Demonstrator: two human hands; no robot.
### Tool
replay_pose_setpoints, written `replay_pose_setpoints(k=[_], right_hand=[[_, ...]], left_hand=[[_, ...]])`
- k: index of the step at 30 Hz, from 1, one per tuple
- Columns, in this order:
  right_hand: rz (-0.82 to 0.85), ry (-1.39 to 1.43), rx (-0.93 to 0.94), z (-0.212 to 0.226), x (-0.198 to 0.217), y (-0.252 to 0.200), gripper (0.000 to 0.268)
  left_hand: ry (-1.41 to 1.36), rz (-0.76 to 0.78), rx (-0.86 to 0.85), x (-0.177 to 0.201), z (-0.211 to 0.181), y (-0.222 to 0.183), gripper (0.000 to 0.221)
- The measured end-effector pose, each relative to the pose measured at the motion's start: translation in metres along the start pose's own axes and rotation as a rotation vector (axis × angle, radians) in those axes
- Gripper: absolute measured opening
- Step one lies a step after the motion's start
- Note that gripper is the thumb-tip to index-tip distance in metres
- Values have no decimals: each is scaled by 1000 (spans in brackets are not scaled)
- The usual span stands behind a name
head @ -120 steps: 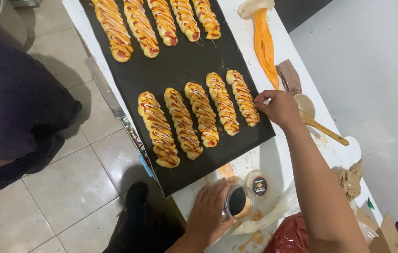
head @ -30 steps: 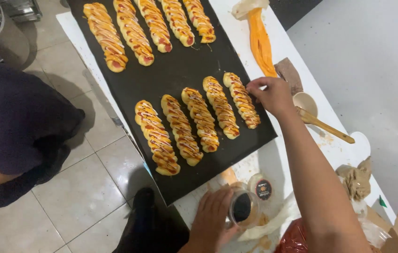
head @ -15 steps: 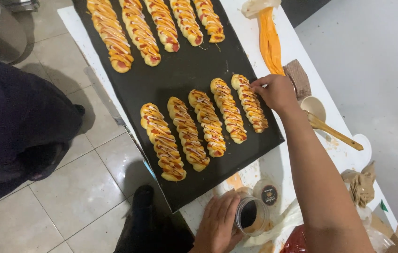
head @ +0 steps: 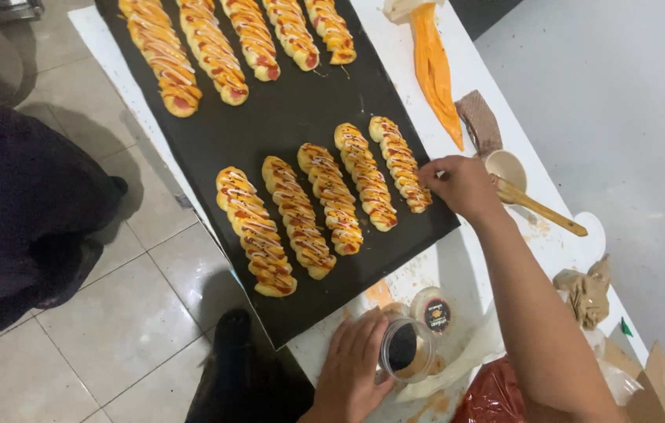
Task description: A baker applies orange sauce from a piping bag and then sprinkles black seeds onto shaped dough pieces on a baking tray.
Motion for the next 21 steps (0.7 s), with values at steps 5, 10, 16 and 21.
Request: replay_pose_setpoints(k=[5, 10, 16, 21], right_hand=[[-7, -43, 32, -1, -3, 0, 8], [-63, -54, 85, -6, 0, -11, 9], [-40, -103, -7, -20, 0, -25, 6], [-54, -118, -27, -31, -10, -34, 9]], left_hand=[[68, -51, -48, -1, -1, -2, 96], [57, -54, -30, -2, -2, 0, 98], [64, -47, -23, -8, 2, -1, 105], [71, -109, -51, -1, -2, -2, 104]])
Point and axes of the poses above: each hand's wrist, its own y-axis towards the middle knuckle, its own x-axis out of the back of the hand, z = x × y, the point moved 7 cm from there along y, towards the middle knuckle
